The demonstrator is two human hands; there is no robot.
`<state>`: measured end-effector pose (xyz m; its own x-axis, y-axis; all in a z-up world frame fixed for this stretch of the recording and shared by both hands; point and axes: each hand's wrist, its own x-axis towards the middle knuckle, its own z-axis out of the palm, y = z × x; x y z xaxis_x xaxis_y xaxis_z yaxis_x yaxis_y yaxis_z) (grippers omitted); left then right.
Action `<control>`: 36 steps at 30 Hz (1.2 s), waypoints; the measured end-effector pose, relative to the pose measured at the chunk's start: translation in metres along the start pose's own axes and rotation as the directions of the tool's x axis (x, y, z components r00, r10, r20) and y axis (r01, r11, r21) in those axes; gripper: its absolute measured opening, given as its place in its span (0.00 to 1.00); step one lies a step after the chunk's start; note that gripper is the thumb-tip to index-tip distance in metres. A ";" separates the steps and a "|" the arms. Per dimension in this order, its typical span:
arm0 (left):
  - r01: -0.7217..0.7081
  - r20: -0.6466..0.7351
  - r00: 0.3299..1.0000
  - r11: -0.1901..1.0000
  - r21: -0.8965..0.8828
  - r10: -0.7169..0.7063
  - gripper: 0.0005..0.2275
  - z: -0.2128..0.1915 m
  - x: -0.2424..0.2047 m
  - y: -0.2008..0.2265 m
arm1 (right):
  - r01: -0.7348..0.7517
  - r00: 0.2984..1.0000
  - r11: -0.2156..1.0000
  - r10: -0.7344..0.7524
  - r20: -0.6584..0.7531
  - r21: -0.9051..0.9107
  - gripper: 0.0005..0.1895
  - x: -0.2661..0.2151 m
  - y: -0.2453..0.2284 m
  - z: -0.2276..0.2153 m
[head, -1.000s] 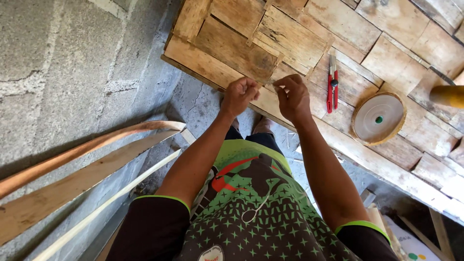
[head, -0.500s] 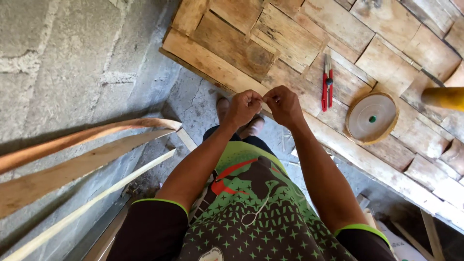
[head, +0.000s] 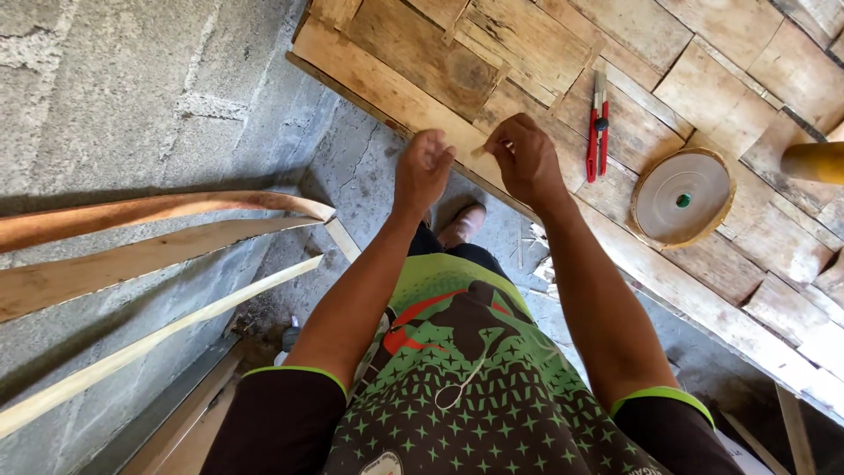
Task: Assemble and glue small wooden blocks onto a larger surface to create a decorative panel.
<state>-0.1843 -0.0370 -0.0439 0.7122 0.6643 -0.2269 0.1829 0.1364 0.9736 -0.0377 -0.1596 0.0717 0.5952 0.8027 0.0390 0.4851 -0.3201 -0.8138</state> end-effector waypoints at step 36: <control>-0.456 0.435 0.890 0.290 0.841 0.138 0.27 0.015 0.012 0.022 | 0.205 0.923 0.871 -0.020 0.384 -0.447 0.03 0.002 0.049 0.031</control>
<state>-0.1610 -0.0369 -0.0254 0.9538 0.2901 -0.0786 0.2983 -0.8816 0.3658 -0.0325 -0.1576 0.0136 0.2937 0.9406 -0.1702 0.8309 -0.3393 -0.4411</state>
